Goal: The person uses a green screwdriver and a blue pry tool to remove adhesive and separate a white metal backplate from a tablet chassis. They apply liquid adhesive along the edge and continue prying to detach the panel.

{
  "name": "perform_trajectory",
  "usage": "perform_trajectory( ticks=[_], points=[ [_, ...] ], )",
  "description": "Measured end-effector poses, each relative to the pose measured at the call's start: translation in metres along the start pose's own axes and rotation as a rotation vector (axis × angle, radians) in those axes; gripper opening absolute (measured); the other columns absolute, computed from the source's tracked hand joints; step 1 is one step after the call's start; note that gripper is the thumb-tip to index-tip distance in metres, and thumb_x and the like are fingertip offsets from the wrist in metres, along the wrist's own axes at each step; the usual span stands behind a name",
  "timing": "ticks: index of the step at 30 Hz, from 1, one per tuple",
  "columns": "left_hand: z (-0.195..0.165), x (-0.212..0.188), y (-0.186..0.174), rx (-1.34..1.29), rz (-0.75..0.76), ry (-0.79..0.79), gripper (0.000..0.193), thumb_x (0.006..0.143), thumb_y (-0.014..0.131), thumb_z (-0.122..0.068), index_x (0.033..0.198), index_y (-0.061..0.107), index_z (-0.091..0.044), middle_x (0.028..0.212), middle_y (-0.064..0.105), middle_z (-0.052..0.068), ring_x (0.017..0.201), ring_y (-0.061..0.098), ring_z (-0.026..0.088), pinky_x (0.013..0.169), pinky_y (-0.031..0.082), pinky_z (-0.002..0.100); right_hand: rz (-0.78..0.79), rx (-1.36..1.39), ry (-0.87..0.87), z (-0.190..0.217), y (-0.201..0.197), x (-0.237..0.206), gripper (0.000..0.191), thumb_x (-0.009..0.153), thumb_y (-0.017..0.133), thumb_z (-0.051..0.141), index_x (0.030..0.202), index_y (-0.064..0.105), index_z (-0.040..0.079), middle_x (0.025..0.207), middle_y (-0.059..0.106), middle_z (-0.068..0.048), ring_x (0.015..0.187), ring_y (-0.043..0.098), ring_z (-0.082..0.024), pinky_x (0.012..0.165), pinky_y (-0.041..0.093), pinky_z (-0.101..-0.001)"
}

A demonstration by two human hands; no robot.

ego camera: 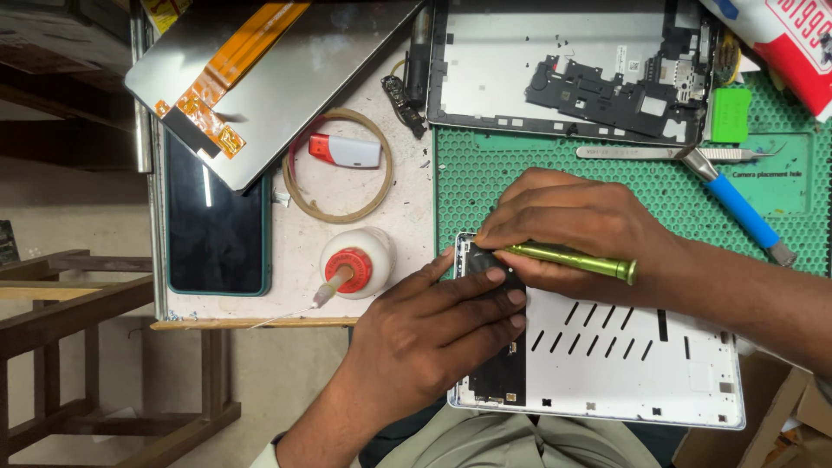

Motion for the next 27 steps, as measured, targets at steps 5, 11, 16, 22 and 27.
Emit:
perform_trajectory(
  ticks=[5,11,16,22,27],
  points=[
    [0.000,-0.001,0.001,-0.011,-0.014,-0.006,0.008,0.094,0.075,-0.019,0.102,0.077,-0.018,0.116,0.077,-0.004,0.125,0.069,0.017,0.115,0.051,0.045,0.055,-0.094,-0.022,0.012,-0.003,-0.005,0.021,0.084,0.077,0.008,0.103,0.069,0.001,0.103,0.075,-0.010,0.100,0.074,-0.028,0.082,0.062,-0.0352],
    [0.001,-0.001,0.002,-0.032,-0.011,-0.020,0.014,0.093,0.075,-0.020,0.107,0.078,-0.018,0.117,0.077,-0.003,0.123,0.069,0.017,0.115,0.050,0.046,0.058,-0.165,0.063,0.013,-0.016,-0.022,0.016,0.082,0.077,0.008,0.095,0.068,0.005,0.102,0.076,-0.010,0.098,0.075,-0.025,0.081,0.063,-0.0335],
    [0.000,0.001,0.005,-0.034,0.014,-0.044,0.016,0.092,0.073,-0.019,0.107,0.079,-0.019,0.117,0.077,-0.003,0.123,0.069,0.016,0.114,0.050,0.046,0.066,-0.246,0.178,-0.001,-0.029,-0.056,0.017,0.078,0.079,0.011,0.093,0.071,0.008,0.102,0.078,-0.007,0.096,0.076,-0.020,0.075,0.061,-0.0301],
    [-0.002,0.005,0.009,-0.027,0.029,-0.060,0.017,0.091,0.071,-0.019,0.106,0.079,-0.019,0.116,0.077,-0.004,0.121,0.070,0.017,0.111,0.051,0.045,0.043,-0.423,0.301,-0.023,-0.055,-0.123,0.016,0.075,0.080,0.013,0.090,0.074,0.009,0.097,0.079,-0.006,0.091,0.076,-0.020,0.072,0.062,-0.0312],
    [-0.004,0.009,0.012,-0.019,0.031,-0.071,0.018,0.091,0.069,-0.016,0.105,0.080,-0.019,0.113,0.078,-0.004,0.119,0.071,0.017,0.110,0.053,0.045,0.022,-0.409,0.417,-0.044,-0.072,-0.181,0.017,0.083,0.076,0.014,0.099,0.074,0.012,0.105,0.079,-0.004,0.103,0.076,-0.016,0.087,0.058,-0.0299]
  ],
)
Point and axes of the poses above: each hand's wrist, its own x-axis towards the middle knuckle, its own y-axis out of the palm, z = x × y, the point moved 10 cm from there along x, towards the middle knuckle
